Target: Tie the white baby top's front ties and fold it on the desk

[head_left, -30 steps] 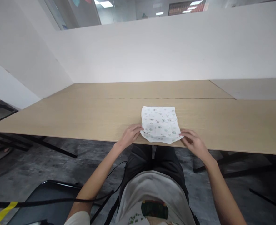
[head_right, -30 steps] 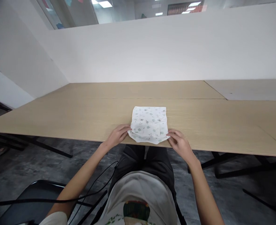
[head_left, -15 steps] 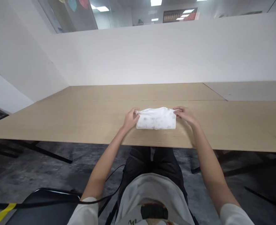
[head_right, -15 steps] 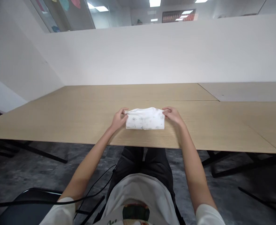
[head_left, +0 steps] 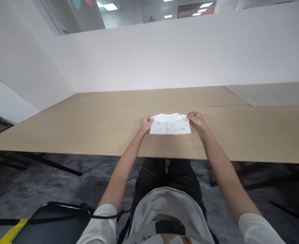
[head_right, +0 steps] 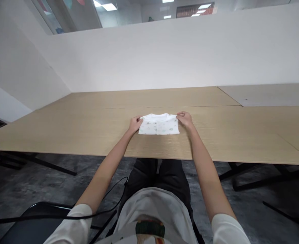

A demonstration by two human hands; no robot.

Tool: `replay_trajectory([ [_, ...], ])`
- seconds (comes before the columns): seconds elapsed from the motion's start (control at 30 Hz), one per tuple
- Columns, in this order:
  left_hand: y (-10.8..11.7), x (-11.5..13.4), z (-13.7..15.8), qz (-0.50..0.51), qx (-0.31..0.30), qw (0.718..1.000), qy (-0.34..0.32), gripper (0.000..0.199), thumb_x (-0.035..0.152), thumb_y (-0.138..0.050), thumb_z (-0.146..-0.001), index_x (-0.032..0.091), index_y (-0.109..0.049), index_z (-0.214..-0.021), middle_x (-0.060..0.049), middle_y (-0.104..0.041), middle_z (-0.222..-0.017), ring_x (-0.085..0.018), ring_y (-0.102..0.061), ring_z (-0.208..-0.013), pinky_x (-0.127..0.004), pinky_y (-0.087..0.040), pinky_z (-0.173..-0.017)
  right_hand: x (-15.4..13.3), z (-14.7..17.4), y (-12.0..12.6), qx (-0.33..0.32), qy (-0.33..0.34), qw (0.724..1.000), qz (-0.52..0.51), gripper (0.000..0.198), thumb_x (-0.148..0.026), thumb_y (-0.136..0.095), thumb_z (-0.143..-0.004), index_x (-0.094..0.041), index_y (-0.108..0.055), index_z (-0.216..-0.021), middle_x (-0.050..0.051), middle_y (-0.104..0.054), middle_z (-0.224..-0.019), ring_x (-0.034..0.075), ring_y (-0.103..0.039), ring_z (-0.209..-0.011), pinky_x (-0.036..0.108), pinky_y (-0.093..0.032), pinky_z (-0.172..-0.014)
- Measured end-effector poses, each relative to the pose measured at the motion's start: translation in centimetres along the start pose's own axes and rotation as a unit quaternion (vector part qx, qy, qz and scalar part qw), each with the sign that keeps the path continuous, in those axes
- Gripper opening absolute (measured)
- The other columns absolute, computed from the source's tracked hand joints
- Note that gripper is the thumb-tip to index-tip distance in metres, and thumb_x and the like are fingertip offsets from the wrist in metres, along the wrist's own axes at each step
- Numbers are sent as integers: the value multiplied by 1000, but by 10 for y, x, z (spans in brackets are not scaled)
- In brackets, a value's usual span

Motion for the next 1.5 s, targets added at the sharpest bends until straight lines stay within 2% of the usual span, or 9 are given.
replay_trajectory([
  [0.17,-1,-6,-3,-52,-4,998,19,37,19,-54,-76,11,-69,-109,-11,-69,-99,-21,-61,-92,-31,-46,-86,-2,-3,6,33,36,988,148,22,-25,-66,-65,-12,-69,-83,8,-66,-70,18,-59,-64,29,-45,-63],
  [0.27,6,-12,-4,-59,33,997,24,35,23,-55,-78,12,-69,-109,-13,-67,-106,-23,-60,-102,-33,-44,-94,-2,-3,14,69,46,983,163,24,-28,-62,-71,-11,-70,-86,12,-69,-81,21,-62,-72,31,-47,-69],
  [0.4,2,-15,-4,4,16,1000,12,34,35,-48,-87,16,-71,-104,-10,-69,-109,-21,-62,-100,-33,-46,-92,-8,1,4,53,91,978,178,29,-31,-58,-78,-10,-72,-91,15,-71,-91,23,-64,-81,31,-48,-76],
  [0.5,-3,-14,-2,25,-18,999,12,30,36,-54,-84,17,-72,-99,-9,-72,-105,-21,-65,-94,-32,-48,-87,-12,4,-14,5,123,964,237,31,-31,-60,-78,-10,-74,-96,15,-72,-95,25,-65,-87,33,-47,-81],
  [0.6,-2,-17,-1,32,-20,999,35,27,31,-58,-80,15,-72,-98,-9,-72,-101,-20,-66,-88,-31,-49,-83,-10,6,-18,11,121,952,282,32,-30,-61,-78,-11,-74,-100,14,-72,-98,26,-64,-91,35,-47,-83],
  [0.77,-1,-21,-3,16,-6,999,49,22,28,-57,-79,16,-70,-93,-7,-72,-96,-19,-64,-86,-31,-49,-83,-9,5,-19,11,122,949,290,29,-27,-57,-81,-15,-74,-100,12,-72,-101,25,-64,-95,35,-46,-85],
  [0.93,-5,-16,-6,19,-7,1000,0,20,27,-53,-80,18,-66,-92,-6,-69,-100,-19,-61,-95,-33,-46,-90,-8,5,-20,8,122,952,279,27,-26,-57,-80,-15,-72,-98,11,-72,-97,23,-64,-89,34,-47,-82],
  [1.2,-2,-9,-3,18,-4,1000,-11,24,32,-47,-85,16,-62,-95,-8,-67,-95,-18,-60,-87,-31,-46,-83,-13,7,-13,21,124,969,212,21,-28,-53,-80,-16,-67,-91,10,-69,-93,21,-62,-85,34,-47,-81],
  [1.5,-7,-4,-3,-83,-30,996,-16,30,34,-49,-83,16,-70,-95,-10,-69,-99,-21,-58,-91,-34,-43,-88,-17,9,-22,13,131,938,321,26,-24,-51,-80,-16,-70,-94,13,-68,-103,27,-56,-99,40,-40,-91],
])
Point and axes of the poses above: each hand's wrist, its own z-axis away from the middle knuckle, its own y-axis out of the back of the hand, x = y × z, the point moved 10 cm from there along -z, towards the middle knuckle
